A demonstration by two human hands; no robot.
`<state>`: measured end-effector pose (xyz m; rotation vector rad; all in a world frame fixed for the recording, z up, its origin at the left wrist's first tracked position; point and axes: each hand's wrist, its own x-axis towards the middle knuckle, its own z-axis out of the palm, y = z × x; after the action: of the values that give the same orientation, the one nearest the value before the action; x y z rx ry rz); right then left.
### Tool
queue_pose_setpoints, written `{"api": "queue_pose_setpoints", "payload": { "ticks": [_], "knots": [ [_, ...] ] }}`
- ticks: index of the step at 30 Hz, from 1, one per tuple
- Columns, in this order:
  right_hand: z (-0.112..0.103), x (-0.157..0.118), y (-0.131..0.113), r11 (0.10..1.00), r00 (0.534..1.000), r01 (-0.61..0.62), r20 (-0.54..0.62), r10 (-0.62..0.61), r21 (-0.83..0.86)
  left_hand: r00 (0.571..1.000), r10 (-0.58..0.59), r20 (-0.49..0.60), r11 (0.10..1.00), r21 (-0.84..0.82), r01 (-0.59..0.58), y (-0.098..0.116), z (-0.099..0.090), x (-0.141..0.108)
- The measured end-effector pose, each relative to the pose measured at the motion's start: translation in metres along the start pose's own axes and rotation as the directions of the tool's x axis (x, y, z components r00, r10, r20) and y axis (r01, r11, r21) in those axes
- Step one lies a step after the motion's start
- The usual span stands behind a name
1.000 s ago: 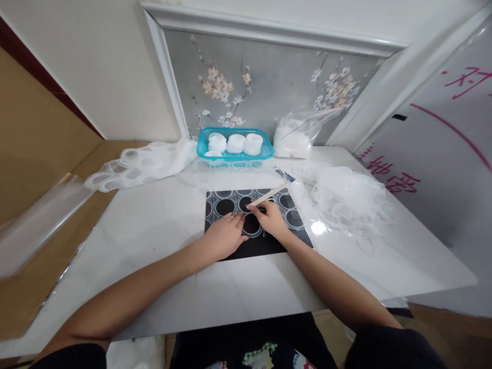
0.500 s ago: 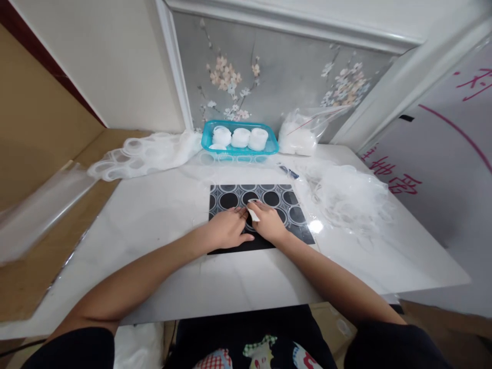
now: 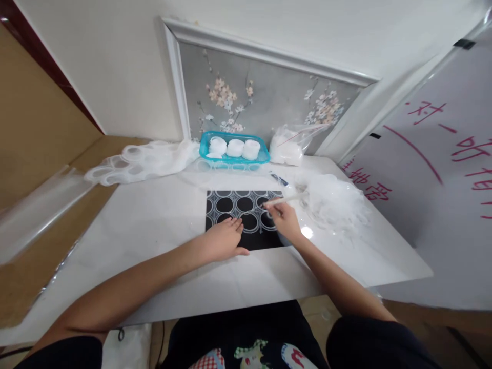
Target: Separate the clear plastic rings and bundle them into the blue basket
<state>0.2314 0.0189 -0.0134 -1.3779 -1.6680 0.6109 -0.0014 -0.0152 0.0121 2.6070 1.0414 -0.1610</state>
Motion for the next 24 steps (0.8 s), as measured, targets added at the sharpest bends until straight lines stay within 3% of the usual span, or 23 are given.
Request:
{"api": "queue_pose_setpoints", "payload": {
  "ticks": [2, 5, 13, 17, 21, 23, 24],
  "knots": [
    [0.010, -0.032, 0.001, 0.996, 0.993, 0.011, 0.119, -0.021, 0.088, 0.998, 0.051, 0.024, 0.998, 0.020, -0.051, 0.011, 0.004, -0.005],
    [0.019, -0.052, 0.002, 0.983, 0.982, -0.022, 0.186, -0.013, 0.185, 0.998, 0.060, 0.024, 0.997, 0.051, -0.061, 0.022, 0.008, -0.008],
    [0.020, -0.045, -0.003, 0.963, 0.972, -0.067, 0.236, 0.004, 0.261, 0.998, 0.063, 0.009, 0.996, 0.069, -0.063, 0.024, 0.016, -0.004],
    [0.022, -0.052, -0.004, 0.981, 0.967, 0.014, 0.249, -0.063, 0.194, 0.996, 0.089, -0.003, 0.996, 0.025, -0.089, 0.023, 0.013, -0.002],
    [0.030, -0.060, -0.006, 0.975, 0.925, 0.222, 0.310, -0.220, 0.031, 0.992, 0.123, 0.016, 0.989, -0.086, -0.121, 0.024, -0.003, -0.002],
    [0.027, -0.047, -0.004, 0.958, 0.907, 0.277, 0.347, -0.238, -0.068, 0.991, 0.133, 0.018, 0.984, -0.126, -0.129, 0.023, -0.010, -0.002],
    [0.021, -0.034, -0.002, 0.958, 0.927, 0.259, 0.309, -0.212, -0.122, 0.991, 0.127, 0.027, 0.984, -0.130, -0.123, 0.023, -0.011, -0.003]
  ]
}}
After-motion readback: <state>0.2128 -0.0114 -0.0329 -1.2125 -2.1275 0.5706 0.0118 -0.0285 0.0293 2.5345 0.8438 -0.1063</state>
